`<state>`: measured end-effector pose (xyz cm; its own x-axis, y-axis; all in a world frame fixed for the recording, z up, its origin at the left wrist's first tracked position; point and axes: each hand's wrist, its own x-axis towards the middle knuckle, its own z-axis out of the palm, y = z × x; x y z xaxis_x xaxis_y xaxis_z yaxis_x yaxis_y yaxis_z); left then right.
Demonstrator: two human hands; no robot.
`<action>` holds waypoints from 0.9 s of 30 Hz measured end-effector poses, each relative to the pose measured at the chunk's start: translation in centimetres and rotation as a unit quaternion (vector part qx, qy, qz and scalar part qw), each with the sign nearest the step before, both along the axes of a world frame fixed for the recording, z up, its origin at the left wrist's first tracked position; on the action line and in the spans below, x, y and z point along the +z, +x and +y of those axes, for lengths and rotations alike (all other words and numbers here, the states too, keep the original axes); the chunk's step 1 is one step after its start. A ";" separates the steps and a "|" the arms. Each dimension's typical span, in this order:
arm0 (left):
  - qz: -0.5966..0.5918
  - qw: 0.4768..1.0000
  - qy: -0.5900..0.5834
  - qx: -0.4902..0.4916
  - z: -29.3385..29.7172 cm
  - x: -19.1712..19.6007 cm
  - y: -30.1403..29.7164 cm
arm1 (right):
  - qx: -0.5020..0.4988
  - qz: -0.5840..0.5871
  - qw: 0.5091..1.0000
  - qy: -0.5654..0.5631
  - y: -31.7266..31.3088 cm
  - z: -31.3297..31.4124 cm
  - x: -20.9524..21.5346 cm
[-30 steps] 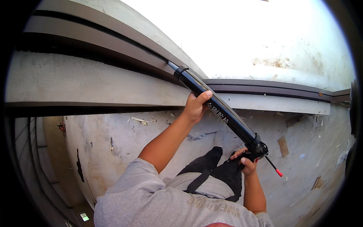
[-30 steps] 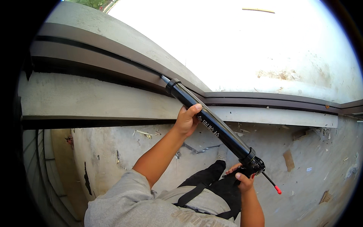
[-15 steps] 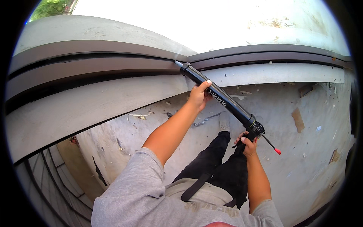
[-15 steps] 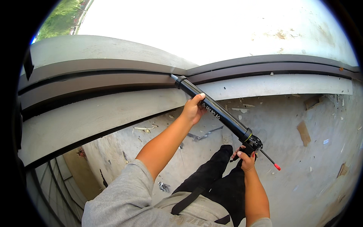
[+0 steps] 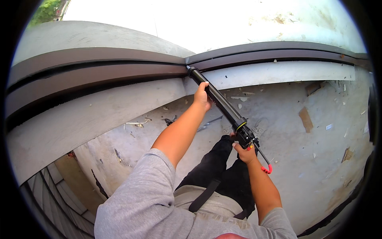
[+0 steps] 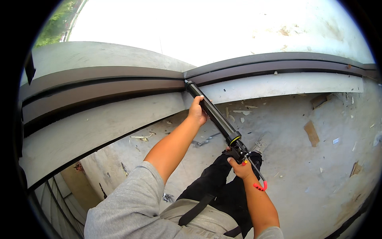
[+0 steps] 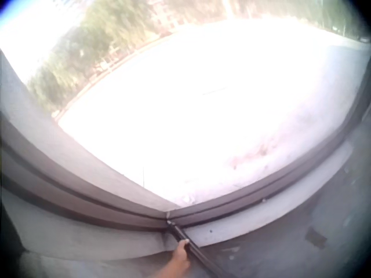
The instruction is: The person uses a caulking gun to apply sealant along the interior edges of a window frame. They move along the frame, applying a continuous bead of sealant to the joints between the frame and the wall.
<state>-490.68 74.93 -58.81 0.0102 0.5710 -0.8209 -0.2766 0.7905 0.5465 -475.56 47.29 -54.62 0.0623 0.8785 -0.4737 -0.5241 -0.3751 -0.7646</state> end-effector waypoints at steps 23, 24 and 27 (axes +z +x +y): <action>-0.180 0.976 -0.120 -0.006 -4.8 8.8 8.6 | 0.305 -0.595 0.732 0.126 11.2 5.3 13.8; -0.173 0.977 -0.123 -0.012 -5.2 9.0 10.6 | 0.280 -0.592 0.744 0.130 12.6 4.5 13.5; -0.158 0.979 -0.129 -0.019 -6.4 9.5 16.5 | 0.267 -0.598 0.746 0.125 17.6 2.6 13.0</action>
